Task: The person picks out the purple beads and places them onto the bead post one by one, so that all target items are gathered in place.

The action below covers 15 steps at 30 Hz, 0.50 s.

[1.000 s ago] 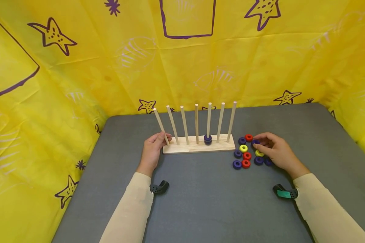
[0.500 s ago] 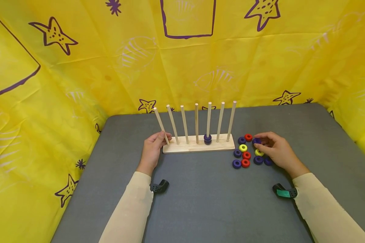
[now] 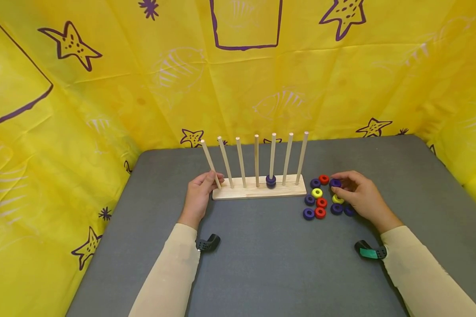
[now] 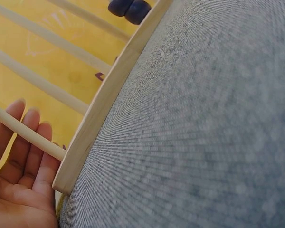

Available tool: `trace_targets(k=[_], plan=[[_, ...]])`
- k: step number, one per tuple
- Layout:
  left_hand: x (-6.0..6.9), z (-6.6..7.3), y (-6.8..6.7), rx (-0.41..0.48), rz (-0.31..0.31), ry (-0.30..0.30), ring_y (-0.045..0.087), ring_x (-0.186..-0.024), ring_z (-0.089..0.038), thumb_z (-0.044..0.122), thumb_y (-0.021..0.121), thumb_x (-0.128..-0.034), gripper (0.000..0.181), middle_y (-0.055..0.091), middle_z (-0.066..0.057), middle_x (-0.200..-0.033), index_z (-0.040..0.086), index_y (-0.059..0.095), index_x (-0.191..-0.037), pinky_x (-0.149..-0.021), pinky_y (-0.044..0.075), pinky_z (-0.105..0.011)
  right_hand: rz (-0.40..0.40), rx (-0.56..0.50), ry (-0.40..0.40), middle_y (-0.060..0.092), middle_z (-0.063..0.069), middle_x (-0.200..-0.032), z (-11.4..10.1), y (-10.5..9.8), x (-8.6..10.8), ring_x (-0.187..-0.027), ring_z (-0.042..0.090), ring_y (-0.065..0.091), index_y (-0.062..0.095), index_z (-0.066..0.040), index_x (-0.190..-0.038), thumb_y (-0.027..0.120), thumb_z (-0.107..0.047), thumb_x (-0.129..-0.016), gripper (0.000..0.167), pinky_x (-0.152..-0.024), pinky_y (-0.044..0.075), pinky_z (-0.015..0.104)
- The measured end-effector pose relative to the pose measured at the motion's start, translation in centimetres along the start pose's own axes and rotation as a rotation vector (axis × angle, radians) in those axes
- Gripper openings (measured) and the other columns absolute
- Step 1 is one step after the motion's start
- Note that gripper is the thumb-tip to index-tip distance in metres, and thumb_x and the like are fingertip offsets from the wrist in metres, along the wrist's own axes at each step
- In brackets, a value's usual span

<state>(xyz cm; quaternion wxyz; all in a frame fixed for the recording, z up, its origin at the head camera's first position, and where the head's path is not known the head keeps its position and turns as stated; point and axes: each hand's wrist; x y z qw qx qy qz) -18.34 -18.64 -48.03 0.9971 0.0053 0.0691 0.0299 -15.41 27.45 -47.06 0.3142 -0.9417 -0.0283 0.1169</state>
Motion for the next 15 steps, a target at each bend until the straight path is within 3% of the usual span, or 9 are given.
trace_targets(k=[15], plan=[[-0.1,0.0,0.0,0.001,-0.006,0.003,0.071,-0.110,-0.035,0.031,0.064,-0.1133,0.044,0.075,-0.028,-0.112,-0.011,0.076,-0.115,-0.099,0.057,-0.038,0.033,-0.044,-0.034,0.064,0.016,-0.115,-2.1,0.1,0.0,-0.086,0.017,0.059,0.071,0.003,-0.130,0.082,-0.003,-0.098,0.035,-0.069,0.051,0.016]])
Point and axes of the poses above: each hand's wrist, its own x-axis away from the middle knuckle, its own y-axis out of the palm, z = x × y
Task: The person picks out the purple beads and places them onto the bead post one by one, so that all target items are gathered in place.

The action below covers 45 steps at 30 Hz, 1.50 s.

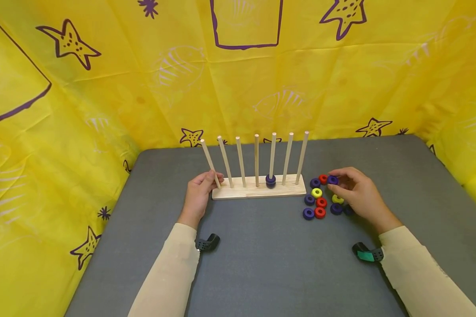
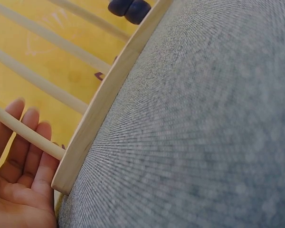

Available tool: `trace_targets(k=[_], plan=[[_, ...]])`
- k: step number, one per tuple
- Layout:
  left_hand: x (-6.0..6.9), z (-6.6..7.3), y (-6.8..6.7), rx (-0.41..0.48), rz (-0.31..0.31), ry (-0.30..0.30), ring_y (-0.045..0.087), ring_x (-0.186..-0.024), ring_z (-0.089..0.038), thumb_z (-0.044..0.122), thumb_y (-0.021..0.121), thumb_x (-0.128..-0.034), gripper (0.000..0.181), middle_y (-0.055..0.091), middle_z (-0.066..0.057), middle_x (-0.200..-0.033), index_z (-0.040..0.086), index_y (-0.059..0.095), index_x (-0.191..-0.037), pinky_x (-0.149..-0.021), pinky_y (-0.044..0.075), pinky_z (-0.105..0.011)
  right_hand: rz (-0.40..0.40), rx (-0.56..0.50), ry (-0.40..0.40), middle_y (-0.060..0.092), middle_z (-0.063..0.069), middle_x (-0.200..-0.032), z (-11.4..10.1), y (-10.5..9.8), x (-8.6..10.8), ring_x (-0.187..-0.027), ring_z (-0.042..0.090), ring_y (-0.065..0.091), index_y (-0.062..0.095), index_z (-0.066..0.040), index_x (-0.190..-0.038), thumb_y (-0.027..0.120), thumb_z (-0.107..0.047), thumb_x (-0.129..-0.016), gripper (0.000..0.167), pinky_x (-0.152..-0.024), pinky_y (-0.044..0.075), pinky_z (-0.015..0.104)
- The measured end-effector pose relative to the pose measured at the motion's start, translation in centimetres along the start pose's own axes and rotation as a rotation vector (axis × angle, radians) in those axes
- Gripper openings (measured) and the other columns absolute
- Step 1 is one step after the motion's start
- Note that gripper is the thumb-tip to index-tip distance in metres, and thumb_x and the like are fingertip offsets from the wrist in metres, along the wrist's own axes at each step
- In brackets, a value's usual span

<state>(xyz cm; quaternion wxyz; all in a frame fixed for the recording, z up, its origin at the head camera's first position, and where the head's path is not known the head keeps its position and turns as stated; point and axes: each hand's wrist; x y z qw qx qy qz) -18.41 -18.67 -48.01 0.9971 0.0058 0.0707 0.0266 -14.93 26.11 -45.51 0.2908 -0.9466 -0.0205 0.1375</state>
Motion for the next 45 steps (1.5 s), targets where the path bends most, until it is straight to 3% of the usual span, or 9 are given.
trace_targets(k=[8,18,27,45], plan=[[0.1,-0.2,-0.1,-0.001,-0.001,-0.006,0.069,-0.112,-0.039,0.030,0.064,-0.1134,0.043,0.073,-0.030,-0.113,-0.011,0.076,-0.115,-0.100,0.057,-0.036,0.019,-0.024,-0.056,0.063,0.014,-0.117,-1.0,0.2,0.1,-0.088,0.012,0.062,0.071,0.003,-0.130,0.083,0.000,-0.097,0.035,-0.074,0.052,0.012],[-0.1,-0.2,0.0,-0.006,0.008,0.005,0.071,-0.107,-0.029,0.030,0.064,-0.1136,0.043,0.075,-0.025,-0.111,-0.011,0.076,-0.115,-0.099,0.057,-0.035,0.057,-0.038,-0.127,0.064,0.013,-0.116,-2.3,0.3,-0.1,-0.090,0.008,0.062,0.071,0.004,-0.129,0.082,0.008,-0.094,0.037,-0.079,0.050,0.009],[0.1,-0.2,-0.1,-0.007,0.003,-0.004,0.071,-0.110,-0.034,0.030,0.065,-0.1132,0.042,0.075,-0.027,-0.112,-0.010,0.076,-0.115,-0.100,0.057,-0.036,0.070,-0.047,-0.160,0.063,0.012,-0.115,-4.2,-0.1,-0.2,-0.092,0.009,0.062,0.072,0.003,-0.128,0.082,0.010,-0.094,0.036,-0.081,0.050,0.009],[0.0,-0.1,0.1,0.000,0.008,0.005,0.072,-0.105,-0.026,0.026,0.063,-0.1140,0.039,0.076,-0.022,-0.108,-0.012,0.076,-0.114,-0.099,0.057,-0.036,0.122,-0.105,-0.276,0.065,0.010,-0.115,-7.8,-0.9,-1.0,-0.099,0.012,0.063,0.074,0.004,-0.124,0.081,0.019,-0.088,0.041,-0.085,0.053,0.012]])
Point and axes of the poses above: each hand's wrist, its own x-axis away from the middle knuckle, its own y-axis out of the palm, z = x × y
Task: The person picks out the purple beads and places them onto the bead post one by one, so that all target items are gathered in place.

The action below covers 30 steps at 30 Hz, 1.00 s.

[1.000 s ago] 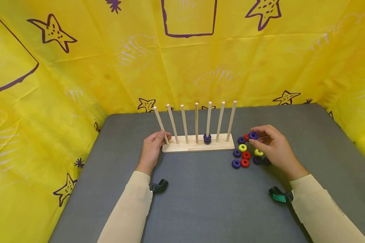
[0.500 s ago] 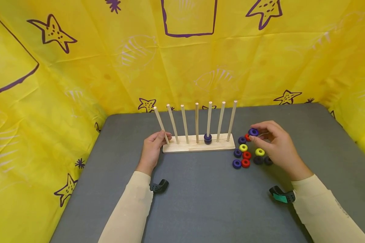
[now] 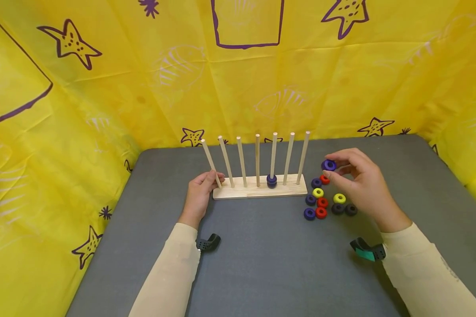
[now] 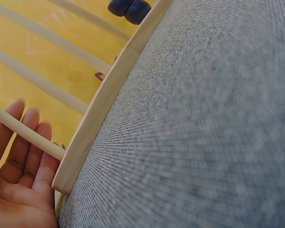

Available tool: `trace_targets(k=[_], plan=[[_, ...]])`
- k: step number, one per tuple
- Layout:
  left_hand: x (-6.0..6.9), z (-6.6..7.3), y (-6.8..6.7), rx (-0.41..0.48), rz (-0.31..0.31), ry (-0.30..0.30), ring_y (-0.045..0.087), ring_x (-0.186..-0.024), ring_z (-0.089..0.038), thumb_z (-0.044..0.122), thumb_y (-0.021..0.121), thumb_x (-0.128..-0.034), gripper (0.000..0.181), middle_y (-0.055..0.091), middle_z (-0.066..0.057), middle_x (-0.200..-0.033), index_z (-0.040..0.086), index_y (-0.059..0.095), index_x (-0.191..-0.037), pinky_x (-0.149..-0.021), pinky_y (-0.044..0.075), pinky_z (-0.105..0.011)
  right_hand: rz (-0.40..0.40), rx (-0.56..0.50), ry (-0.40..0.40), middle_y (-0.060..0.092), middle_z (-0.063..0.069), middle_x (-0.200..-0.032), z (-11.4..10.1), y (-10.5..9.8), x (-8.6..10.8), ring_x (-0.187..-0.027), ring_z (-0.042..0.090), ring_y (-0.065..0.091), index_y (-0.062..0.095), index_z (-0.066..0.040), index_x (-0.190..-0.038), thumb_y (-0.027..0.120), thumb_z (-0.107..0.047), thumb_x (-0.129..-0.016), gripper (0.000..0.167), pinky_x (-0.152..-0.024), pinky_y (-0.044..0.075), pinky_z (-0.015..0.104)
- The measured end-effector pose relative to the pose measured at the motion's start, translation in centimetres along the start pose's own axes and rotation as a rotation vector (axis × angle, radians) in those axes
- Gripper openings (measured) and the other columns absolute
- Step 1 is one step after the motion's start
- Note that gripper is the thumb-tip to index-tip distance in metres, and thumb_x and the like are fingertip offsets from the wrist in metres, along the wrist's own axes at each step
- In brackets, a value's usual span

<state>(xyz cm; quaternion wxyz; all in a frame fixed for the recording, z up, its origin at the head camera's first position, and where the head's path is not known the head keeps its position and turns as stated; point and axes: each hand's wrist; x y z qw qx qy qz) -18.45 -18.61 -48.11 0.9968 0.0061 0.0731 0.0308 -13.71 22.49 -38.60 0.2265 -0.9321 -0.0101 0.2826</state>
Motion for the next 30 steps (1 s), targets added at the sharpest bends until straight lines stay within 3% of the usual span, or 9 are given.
trace_targets(k=[10,19,30], plan=[[0.1,0.0,0.0,-0.016,-0.009,0.009,0.071,-0.107,-0.027,0.029,0.063,-0.1140,0.041,0.076,-0.021,-0.108,-0.010,0.077,-0.115,-0.101,0.057,-0.037,0.004,-0.004,-0.106,0.066,0.010,-0.114,-2.5,0.0,-2.4,-0.096,0.016,0.062,0.074,0.005,-0.121,0.083,0.022,-0.084,0.042,-0.084,0.054,0.014],[0.1,-0.1,-0.1,-0.013,-0.013,0.012,0.072,-0.108,-0.027,0.030,0.064,-0.1137,0.042,0.076,-0.020,-0.109,-0.009,0.076,-0.116,-0.101,0.057,-0.036,-0.009,-0.005,-0.143,0.067,0.006,-0.114,-4.8,0.6,-4.2,-0.094,0.017,0.062,0.076,0.004,-0.123,0.084,0.017,-0.086,0.040,-0.083,0.054,0.016],[0.0,-0.1,-0.1,0.021,-0.009,0.015,0.071,-0.103,-0.026,0.027,0.063,-0.1139,0.042,0.075,-0.023,-0.108,-0.013,0.075,-0.115,-0.097,0.058,-0.037,-0.041,-0.019,-0.213,0.069,0.007,-0.116,-6.0,1.8,-6.3,-0.098,0.018,0.063,0.076,0.004,-0.123,0.084,0.014,-0.088,0.037,-0.085,0.056,0.019]])
Point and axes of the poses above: each hand's wrist, its own x-axis away from the middle knuckle, its own y-axis out of the palm, z = x × y
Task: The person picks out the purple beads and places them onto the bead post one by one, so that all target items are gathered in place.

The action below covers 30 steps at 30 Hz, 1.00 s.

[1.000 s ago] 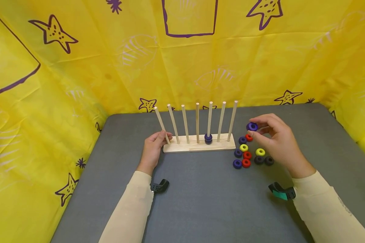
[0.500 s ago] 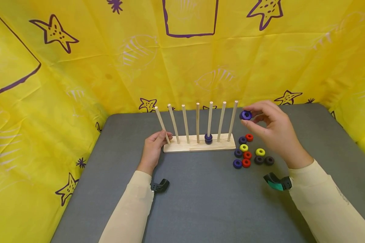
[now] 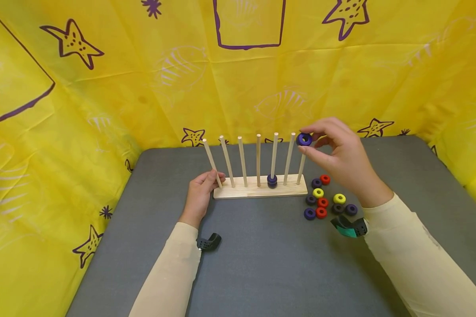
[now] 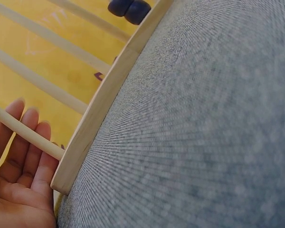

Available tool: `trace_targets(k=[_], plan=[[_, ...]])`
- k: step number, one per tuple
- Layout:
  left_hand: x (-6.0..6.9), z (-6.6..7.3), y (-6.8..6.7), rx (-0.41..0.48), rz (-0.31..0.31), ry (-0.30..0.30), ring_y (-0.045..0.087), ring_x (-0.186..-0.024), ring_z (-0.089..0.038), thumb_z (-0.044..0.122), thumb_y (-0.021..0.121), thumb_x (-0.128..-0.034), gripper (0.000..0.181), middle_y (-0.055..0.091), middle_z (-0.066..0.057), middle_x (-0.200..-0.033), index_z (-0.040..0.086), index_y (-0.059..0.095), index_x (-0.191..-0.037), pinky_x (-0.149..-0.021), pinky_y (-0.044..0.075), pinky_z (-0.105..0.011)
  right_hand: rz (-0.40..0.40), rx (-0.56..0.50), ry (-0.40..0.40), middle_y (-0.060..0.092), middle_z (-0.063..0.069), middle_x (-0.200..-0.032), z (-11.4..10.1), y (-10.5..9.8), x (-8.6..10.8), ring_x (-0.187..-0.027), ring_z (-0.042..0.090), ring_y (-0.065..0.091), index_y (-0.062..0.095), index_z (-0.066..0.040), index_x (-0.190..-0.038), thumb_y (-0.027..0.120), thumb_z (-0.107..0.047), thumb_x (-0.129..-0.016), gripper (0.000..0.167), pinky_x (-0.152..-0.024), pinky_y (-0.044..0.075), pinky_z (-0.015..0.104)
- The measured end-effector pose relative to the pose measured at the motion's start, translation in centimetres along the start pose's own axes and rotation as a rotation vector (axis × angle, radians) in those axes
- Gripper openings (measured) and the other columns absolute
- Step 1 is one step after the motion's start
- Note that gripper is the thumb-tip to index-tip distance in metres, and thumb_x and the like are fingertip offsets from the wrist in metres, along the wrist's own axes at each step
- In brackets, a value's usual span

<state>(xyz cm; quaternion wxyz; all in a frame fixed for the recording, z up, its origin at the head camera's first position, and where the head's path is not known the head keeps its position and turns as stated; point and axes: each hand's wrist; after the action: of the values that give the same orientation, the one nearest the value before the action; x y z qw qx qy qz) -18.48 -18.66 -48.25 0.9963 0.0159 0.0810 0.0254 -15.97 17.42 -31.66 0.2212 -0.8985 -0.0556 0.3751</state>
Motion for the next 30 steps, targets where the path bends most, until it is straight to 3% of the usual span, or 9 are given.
trace_targets(k=[14,23,30], plan=[[-0.1,-0.1,0.0,-0.014,0.002,-0.006,0.071,-0.105,-0.026,0.029,0.064,-0.1138,0.042,0.076,-0.022,-0.109,-0.011,0.076,-0.115,-0.099,0.057,-0.037,-0.030,0.100,0.019,0.068,0.007,-0.116,-0.2,1.4,-2.2,-0.102,0.023,0.062,0.078,0.000,-0.119,0.086,0.008,-0.091,0.031,-0.094,0.050,0.021],[0.0,0.0,0.1,-0.006,0.003,0.000,0.071,-0.104,-0.027,0.027,0.063,-0.1143,0.042,0.076,-0.022,-0.108,-0.013,0.075,-0.115,-0.097,0.058,-0.036,-0.041,0.061,0.011,0.069,0.009,-0.115,0.1,2.5,-3.0,-0.101,0.022,0.060,0.078,0.000,-0.118,0.085,0.010,-0.090,0.030,-0.089,0.048,0.024],[-0.1,-0.2,-0.1,-0.013,0.000,-0.009,0.071,-0.106,-0.027,0.028,0.062,-0.1144,0.043,0.075,-0.023,-0.109,-0.013,0.075,-0.115,-0.098,0.058,-0.036,-0.090,0.099,0.024,0.068,0.008,-0.116,0.1,2.9,-3.5,-0.102,0.025,0.060,0.077,0.000,-0.120,0.085,0.005,-0.093,0.028,-0.094,0.050,0.028]])
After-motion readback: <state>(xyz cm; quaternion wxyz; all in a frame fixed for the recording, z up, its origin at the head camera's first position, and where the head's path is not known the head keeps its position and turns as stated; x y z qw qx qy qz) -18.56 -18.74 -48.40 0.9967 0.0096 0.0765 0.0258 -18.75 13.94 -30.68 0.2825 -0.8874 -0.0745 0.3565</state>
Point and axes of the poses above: each hand's wrist, its own x-axis away from the middle knuckle, its own y-axis out of the palm, z = x × y
